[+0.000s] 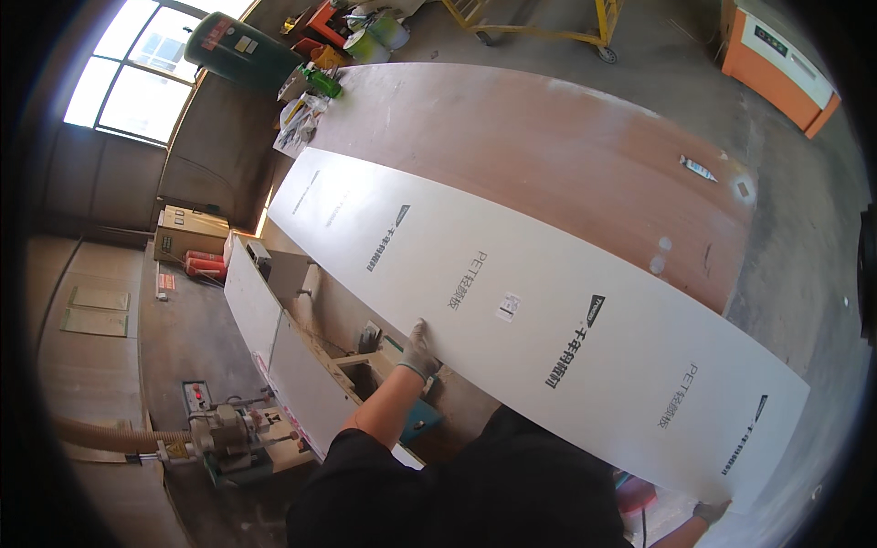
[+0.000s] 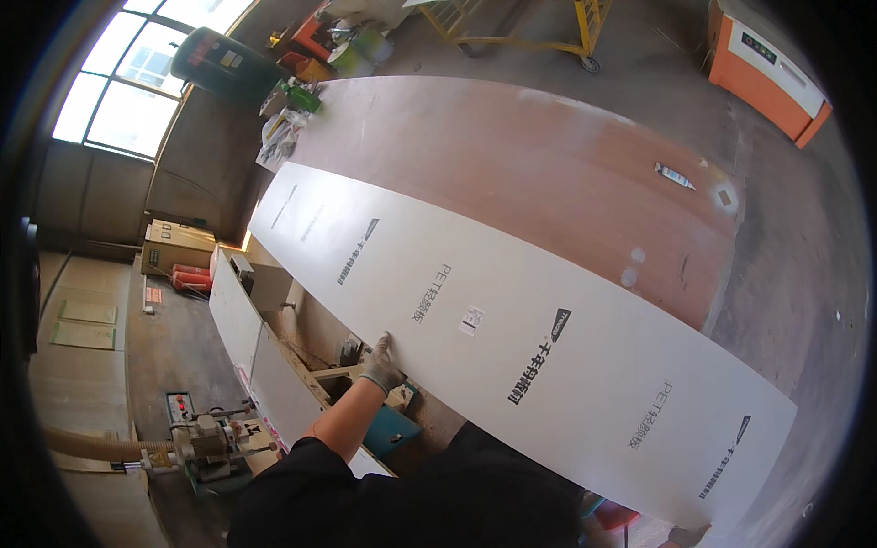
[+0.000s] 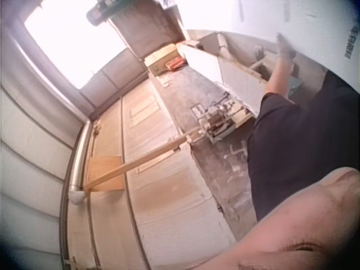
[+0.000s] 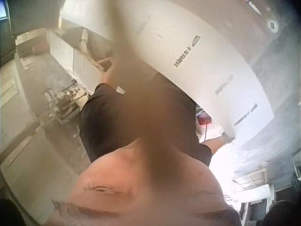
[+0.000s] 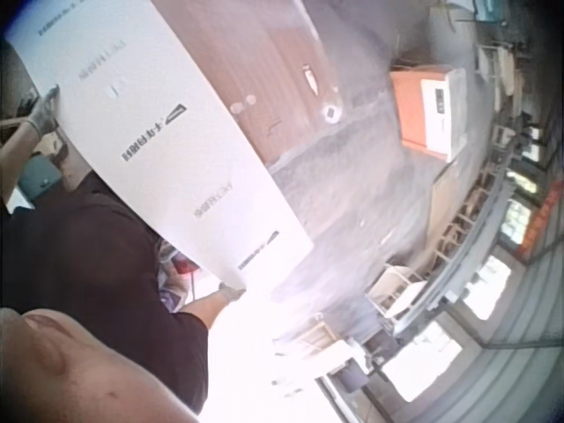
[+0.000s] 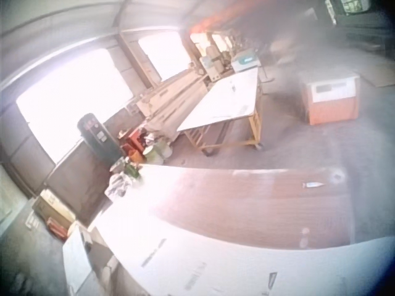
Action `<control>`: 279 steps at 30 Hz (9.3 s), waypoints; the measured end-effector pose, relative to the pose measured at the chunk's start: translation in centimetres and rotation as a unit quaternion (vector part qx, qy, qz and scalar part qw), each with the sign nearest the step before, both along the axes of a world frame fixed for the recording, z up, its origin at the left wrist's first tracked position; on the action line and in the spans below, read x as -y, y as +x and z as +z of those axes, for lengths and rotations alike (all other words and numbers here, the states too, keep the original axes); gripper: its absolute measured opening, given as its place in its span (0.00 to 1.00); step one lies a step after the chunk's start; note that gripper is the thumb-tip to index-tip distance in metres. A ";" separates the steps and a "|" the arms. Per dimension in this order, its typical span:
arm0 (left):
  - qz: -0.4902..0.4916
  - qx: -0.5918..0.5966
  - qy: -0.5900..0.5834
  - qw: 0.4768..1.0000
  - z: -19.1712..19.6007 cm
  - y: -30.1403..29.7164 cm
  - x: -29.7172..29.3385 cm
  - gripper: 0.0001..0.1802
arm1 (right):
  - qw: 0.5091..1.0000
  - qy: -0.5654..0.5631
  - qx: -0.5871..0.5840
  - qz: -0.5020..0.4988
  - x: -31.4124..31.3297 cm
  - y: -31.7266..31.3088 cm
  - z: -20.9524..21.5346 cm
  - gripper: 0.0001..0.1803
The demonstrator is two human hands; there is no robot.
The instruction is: The person applies sealant from a tube into holes on a white furniture panel and then wipes the panel with a cloth.
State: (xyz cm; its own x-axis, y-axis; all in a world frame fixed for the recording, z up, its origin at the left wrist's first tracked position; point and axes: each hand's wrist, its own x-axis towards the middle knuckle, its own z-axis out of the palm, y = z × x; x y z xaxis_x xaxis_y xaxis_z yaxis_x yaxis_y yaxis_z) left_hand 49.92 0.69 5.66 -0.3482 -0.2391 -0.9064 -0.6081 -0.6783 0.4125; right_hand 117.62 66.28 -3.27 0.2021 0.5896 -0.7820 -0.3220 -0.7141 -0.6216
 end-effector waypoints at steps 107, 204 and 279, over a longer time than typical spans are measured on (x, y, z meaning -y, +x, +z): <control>-0.694 -0.486 -0.521 0.108 -3.7 20.6 -61.4 0.39 | 0.806 0.189 0.229 0.512 -34.2 -16.1 4.0 0.22; -0.668 -0.524 -0.525 0.063 -6.3 17.8 -60.0 0.41 | 0.767 0.368 0.524 0.031 0.5 3.5 -0.2 0.11; -0.724 -0.508 -0.464 0.051 -4.8 19.1 -59.7 0.41 | 0.960 0.127 -0.027 -0.248 -1.5 0.5 5.0 0.05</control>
